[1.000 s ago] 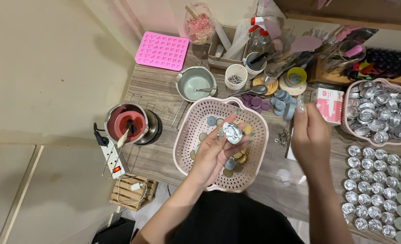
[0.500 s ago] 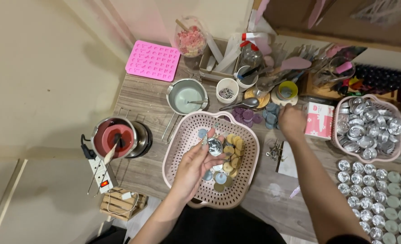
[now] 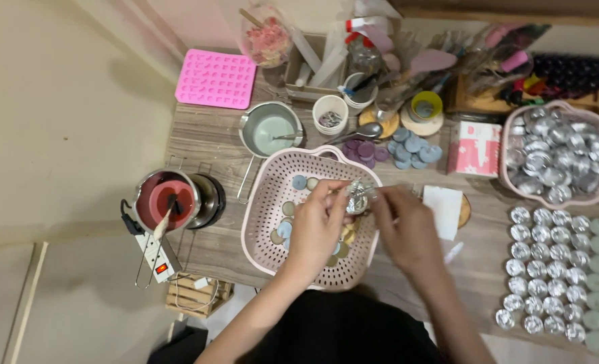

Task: Sorting tea light candles and preparing molds in a workspace.

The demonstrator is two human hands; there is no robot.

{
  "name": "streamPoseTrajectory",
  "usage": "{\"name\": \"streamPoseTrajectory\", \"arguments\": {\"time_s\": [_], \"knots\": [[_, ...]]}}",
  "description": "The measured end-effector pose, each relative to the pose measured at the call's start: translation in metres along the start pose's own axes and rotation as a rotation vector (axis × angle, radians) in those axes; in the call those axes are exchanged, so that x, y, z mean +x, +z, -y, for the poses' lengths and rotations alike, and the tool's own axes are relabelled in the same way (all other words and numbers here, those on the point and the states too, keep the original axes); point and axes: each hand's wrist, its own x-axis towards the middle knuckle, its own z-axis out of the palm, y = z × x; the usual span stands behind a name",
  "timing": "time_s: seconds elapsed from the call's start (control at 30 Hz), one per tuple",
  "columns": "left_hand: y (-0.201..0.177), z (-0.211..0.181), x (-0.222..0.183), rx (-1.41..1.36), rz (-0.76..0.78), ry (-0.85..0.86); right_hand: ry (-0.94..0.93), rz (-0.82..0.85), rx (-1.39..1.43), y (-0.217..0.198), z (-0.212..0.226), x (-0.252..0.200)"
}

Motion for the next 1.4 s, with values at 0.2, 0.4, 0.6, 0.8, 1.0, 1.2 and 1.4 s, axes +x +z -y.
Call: {"name": "streamPoseTrajectory", "arguments": {"time_s": [0.2, 0.4, 0.6, 0.8, 1.0, 1.2, 1.4], "knots": [[0.025, 0.012, -0.020, 0.457, -0.018, 0.298, -0.026, -0.135, -0.092, -0.007, 0.001, -0.029], [0.046, 0.023, -0.032, 0.594, 0.003, 0.451, -0.165, -0.162, -0.256, -0.022, -0.029, -0.047], [0.073, 0.024, -0.033, 0.563, 0.031, 0.516, -0.116, -0.193, -0.244, -0.046, -0.043, -0.056], [0.101, 0.012, -0.035, 0.517, 0.041, 0.478, 0.243, -0.109, 0.072, -0.089, -0.044, -0.060], [0.130, 0.014, -0.038, 0.611, 0.029, 0.518, 0.238, -0.073, 0.008, -0.115, -0.046, -0.070], [0.154, 0.026, -0.038, 0.674, -0.012, 0.735, 0.120, -0.112, 0.010, -0.117, -0.073, -0.076], [0.177, 0.035, -0.024, 0.550, 0.106, 0.555, 0.188, -0.107, -0.047, -0.127, -0.147, -0.057]]}}
